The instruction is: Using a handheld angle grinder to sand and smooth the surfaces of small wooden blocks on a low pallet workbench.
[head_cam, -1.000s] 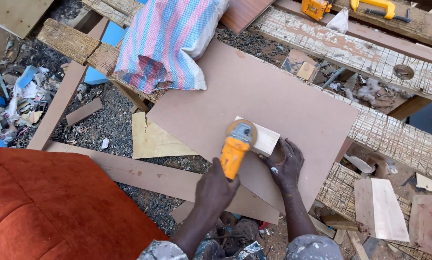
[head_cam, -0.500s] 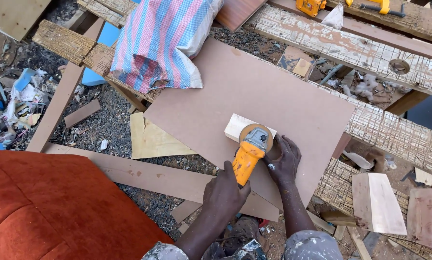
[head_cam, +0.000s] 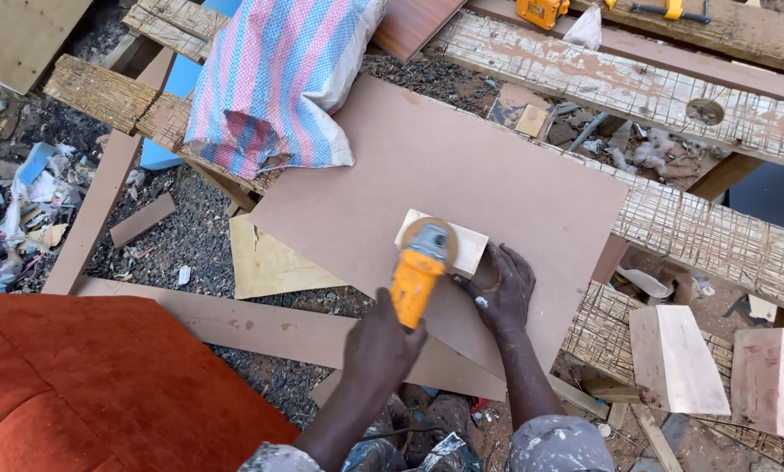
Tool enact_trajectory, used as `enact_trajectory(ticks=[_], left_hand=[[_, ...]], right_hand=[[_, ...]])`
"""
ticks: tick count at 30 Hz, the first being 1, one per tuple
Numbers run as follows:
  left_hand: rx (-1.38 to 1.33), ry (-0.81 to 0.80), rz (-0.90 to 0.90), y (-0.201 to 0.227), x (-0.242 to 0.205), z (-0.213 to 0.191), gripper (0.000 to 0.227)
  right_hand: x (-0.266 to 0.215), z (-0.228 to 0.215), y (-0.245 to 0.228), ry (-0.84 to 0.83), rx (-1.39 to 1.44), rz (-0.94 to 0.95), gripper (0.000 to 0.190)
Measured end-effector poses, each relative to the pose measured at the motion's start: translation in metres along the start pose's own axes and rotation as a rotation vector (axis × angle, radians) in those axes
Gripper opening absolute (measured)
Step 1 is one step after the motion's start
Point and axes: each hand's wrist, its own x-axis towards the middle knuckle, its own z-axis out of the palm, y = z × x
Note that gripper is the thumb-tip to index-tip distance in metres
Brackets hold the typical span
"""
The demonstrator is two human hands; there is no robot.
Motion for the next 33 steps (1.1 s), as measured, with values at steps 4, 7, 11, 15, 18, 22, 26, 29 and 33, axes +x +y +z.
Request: enact_trajectory(ticks=[4,7,11,15,18,22,26,29,33], left_hand=[[-0.027,-0.026,0.009,0.006,0.005,0.011,0.092],[-0.041,0.035,-0.027,-0.011,0.024,0.002,0.097],[-0.016,0.157,-0.070,-0.032,0.054,-0.019,0.096],[0.012,0.131,-0.008,-0.016,0.049,-0.007,0.097],[-0.007,0.045,0.081,0.021,0.031,0.005,0.093],[0.014,0.039,0.175,0.022,0.039,0.017,0.095],[-0.043,0.036,0.018,0.009,0.053,-0.009,0.101],[-0.036,0.091,-0.071,-0.005,0.061,-0.035,0.099],[-0.024,0.069,-0.112,-0.002,0.055,-0.033,0.100]], right_hand=[[-0.001,0.002,0.006,-0.026,-0.008,0.004,0.091],[-0.002,0.000,0.002,-0.008,-0.019,0.006,0.090],[-0.002,-0.006,-0.008,-0.026,0.028,0.024,0.092],[-0.001,-0.002,-0.003,-0.007,0.027,0.008,0.091],[0.001,0.009,0.016,-0.008,-0.013,-0.011,0.095],[-0.002,0.013,0.022,-0.013,-0.002,-0.055,0.089],[-0.001,0.004,0.010,-0.018,0.049,-0.018,0.096],[-0.001,-0.002,-0.001,-0.018,0.061,0.000,0.097],[0.000,-0.008,-0.014,-0.031,0.007,0.028,0.095]])
